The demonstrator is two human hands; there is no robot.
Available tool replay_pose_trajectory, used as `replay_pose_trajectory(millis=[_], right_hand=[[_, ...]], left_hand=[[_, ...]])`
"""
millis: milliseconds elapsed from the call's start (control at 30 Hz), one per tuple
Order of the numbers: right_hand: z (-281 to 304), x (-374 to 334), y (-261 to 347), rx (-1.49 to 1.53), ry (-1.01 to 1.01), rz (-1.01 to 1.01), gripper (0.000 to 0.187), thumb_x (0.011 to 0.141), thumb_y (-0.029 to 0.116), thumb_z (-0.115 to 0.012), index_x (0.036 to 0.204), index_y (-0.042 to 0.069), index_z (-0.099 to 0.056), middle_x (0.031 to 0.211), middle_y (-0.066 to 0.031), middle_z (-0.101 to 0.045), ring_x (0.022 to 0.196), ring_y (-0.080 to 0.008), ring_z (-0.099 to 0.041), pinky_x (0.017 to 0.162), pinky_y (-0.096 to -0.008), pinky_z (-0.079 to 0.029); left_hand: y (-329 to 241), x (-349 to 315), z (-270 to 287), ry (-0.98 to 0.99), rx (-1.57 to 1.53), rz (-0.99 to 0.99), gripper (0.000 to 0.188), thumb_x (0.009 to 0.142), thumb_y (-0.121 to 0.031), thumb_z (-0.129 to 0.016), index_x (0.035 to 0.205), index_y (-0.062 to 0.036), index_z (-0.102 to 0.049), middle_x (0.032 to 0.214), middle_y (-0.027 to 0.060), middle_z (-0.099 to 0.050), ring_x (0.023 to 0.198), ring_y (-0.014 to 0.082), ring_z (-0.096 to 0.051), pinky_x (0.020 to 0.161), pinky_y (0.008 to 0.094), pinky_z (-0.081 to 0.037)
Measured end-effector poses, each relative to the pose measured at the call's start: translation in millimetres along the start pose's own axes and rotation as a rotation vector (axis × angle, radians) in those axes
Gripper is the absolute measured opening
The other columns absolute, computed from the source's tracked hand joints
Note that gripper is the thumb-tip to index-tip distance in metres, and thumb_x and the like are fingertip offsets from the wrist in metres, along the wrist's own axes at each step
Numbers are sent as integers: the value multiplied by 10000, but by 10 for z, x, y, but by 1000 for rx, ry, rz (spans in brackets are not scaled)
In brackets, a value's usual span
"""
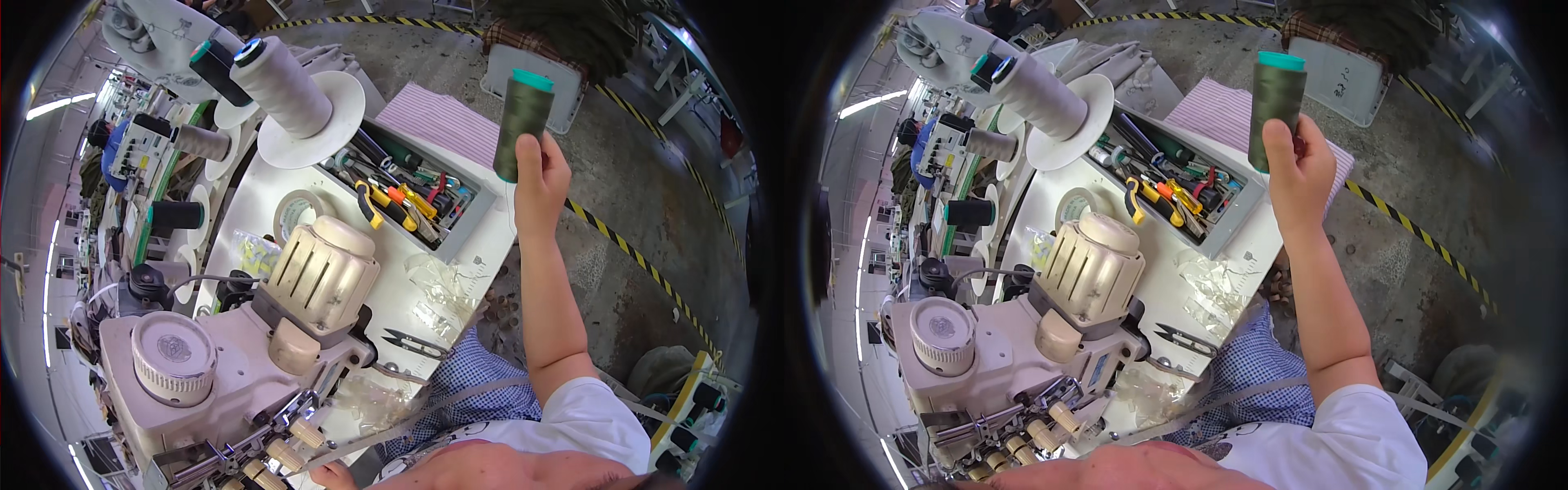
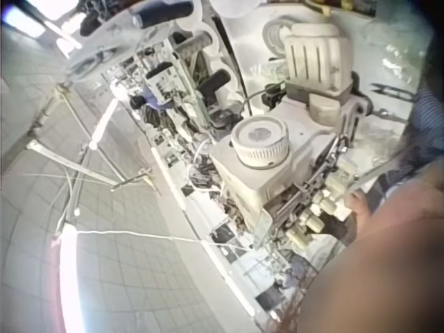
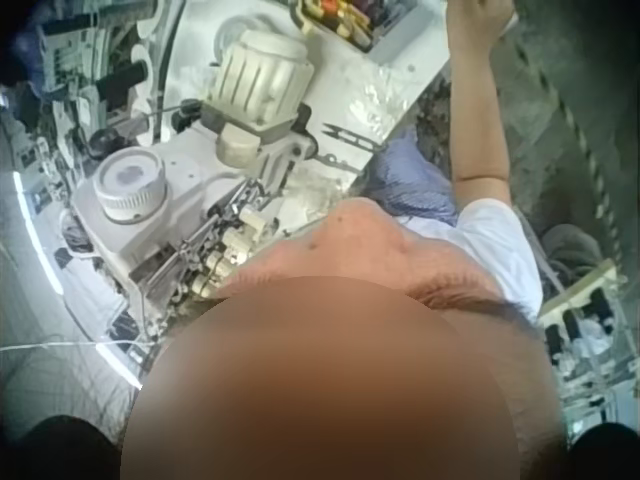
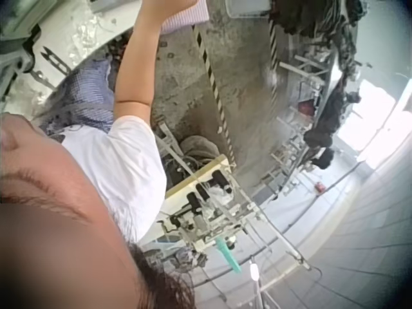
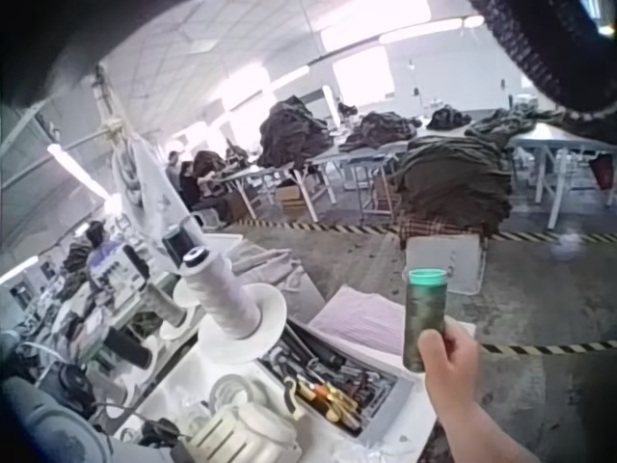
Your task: Threading an industrial overlock sewing machine using tweezers and performing basic setup.
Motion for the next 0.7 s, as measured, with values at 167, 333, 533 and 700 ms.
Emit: replay_pose_trajectory(millis=[167,333,533,700], right_hand=[[-53,-23,85,-175,3,117,356,943,332,-646,1042,-10,-644,823,35,-575,728,-46,-460,655,-232,-403],[-246,-45,84,-319,81,228,362,931,335,-661,1063,-1,-644,829,21,-595,708,-57,-468,633,-244,-411],[-390,-84,-123,-385,130,208,384,930,365,-659,1064,6,-643,805,-1,-590,689,-77,-471,628,-252,-412],[-341,-63,-232,-253,85,98,397,930,384,-654,1049,5,-639,780,-16,-572,681,-110,-494,636,-262,-419]], left_hand=[[-200,45,235,-171,-134,-110,248,943,-245,-557,934,-56,-718,846,174,-691,722,375,-639,663,437,-518],[-322,81,326,-182,-137,-93,226,942,-198,-548,959,-51,-719,872,163,-703,760,358,-655,706,417,-528],[-537,189,480,-190,-294,-132,214,940,-169,-546,983,-48,-716,900,152,-711,803,334,-668,739,402,-531],[-587,161,481,-563,755,-1516,208,935,-153,-550,1011,-48,-712,934,147,-715,853,301,-676,760,397,-531]])
Point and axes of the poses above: each hand's wrist, its own x-axis towards the middle knuckle, its own z-axis out of the back of the hand, y = z × x, the point moved 6 cm from there along x, towards the middle knuckle
